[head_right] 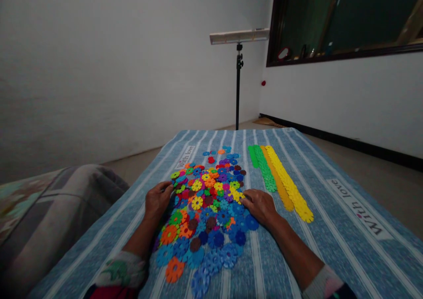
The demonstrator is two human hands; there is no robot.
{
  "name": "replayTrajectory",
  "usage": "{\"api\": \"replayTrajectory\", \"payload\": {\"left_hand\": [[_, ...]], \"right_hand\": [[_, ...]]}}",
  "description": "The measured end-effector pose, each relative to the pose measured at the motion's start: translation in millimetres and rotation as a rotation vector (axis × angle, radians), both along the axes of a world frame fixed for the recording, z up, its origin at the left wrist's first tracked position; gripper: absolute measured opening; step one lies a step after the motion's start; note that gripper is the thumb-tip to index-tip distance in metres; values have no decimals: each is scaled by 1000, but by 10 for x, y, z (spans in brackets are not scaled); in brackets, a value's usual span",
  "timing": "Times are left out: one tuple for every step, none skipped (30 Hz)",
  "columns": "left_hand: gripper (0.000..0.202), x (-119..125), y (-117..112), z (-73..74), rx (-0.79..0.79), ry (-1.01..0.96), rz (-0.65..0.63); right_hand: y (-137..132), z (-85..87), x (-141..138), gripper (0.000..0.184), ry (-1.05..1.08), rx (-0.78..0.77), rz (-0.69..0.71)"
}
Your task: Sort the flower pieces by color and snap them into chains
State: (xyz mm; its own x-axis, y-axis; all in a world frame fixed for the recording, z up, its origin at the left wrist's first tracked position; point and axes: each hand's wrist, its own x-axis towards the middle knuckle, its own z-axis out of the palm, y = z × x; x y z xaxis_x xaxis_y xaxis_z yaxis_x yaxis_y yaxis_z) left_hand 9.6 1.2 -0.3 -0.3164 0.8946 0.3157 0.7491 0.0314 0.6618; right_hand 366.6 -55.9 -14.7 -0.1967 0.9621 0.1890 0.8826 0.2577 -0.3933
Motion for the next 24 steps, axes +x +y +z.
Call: {"api": "replayTrajectory", "payload": {"left_hand": [[34,-2,3,-2,-12,11,-7],[34,-1,3,1,-24,21,-13],[33,3,1,5,-35,28,-17],[33,9,-3,11,-43,33,-19],[32,16,-9,17,-46,36,-23],[33,23,-16,22,-45,38,-30],[34,30,-22,25,-41,40,-40],[35,36,-28,27,-37,42,-49],[36,44,-33,28,-35,47,-56],[37,52,-35,28,-35,53,-59],[38,60,-36,29,-35,61,-61],[38,70,-35,31,-35,69,-66],[38,80,-32,32,-32,77,-75],[37,89,-28,35,-26,83,-86],[37,96,-23,39,-17,89,-98],[36,100,-18,42,-7,94,-105],[35,100,-12,46,2,100,-110],[34,96,-4,48,8,108,-109],[33,87,7,48,10,116,-108],[33,74,20,46,13,128,-109],[33,58,38,40,13,140,-108],[33,41,59,30,9,149,-104],[33,23,82,17,8,153,-107],[32,6,107,1,15,158,-106]], "right_hand": [[3,15,-3,24,16,-23,-13],[6,33,-9,24,33,-50,-27],[10,54,-17,25,46,-76,-38],[15,75,-27,26,56,-97,-43],[21,94,-39,26,61,-110,-43],[29,109,-49,27,62,-117,-40],[39,118,-58,28,61,-121,-37],[51,120,-64,28,68,-124,-43],[67,113,-66,27,84,-130,-59],[85,97,-63,26,112,-139,-86],[105,71,-56,24,151,-150,-117],[126,37,-47,22,204,-161,-147],[148,-3,-37,21,268,-170,-170],[167,-46,-28,21,339,-175,-182],[184,-89,-20,21,419,-174,-187],[197,-126,-14,21,511,-168,-189],[204,-153,-6,21,608,-161,-190],[208,-165,5,21,703,-156,-189],[206,-158,25,21,786,-153,-189],[200,-131,59,21,849,-151,-189],[190,-82,112,21,881,-151,-180],[174,-13,185,21,876,-150,-166],[152,70,281,21,837,-145,-153],[123,163,397,21,762,-144,-132]]}}
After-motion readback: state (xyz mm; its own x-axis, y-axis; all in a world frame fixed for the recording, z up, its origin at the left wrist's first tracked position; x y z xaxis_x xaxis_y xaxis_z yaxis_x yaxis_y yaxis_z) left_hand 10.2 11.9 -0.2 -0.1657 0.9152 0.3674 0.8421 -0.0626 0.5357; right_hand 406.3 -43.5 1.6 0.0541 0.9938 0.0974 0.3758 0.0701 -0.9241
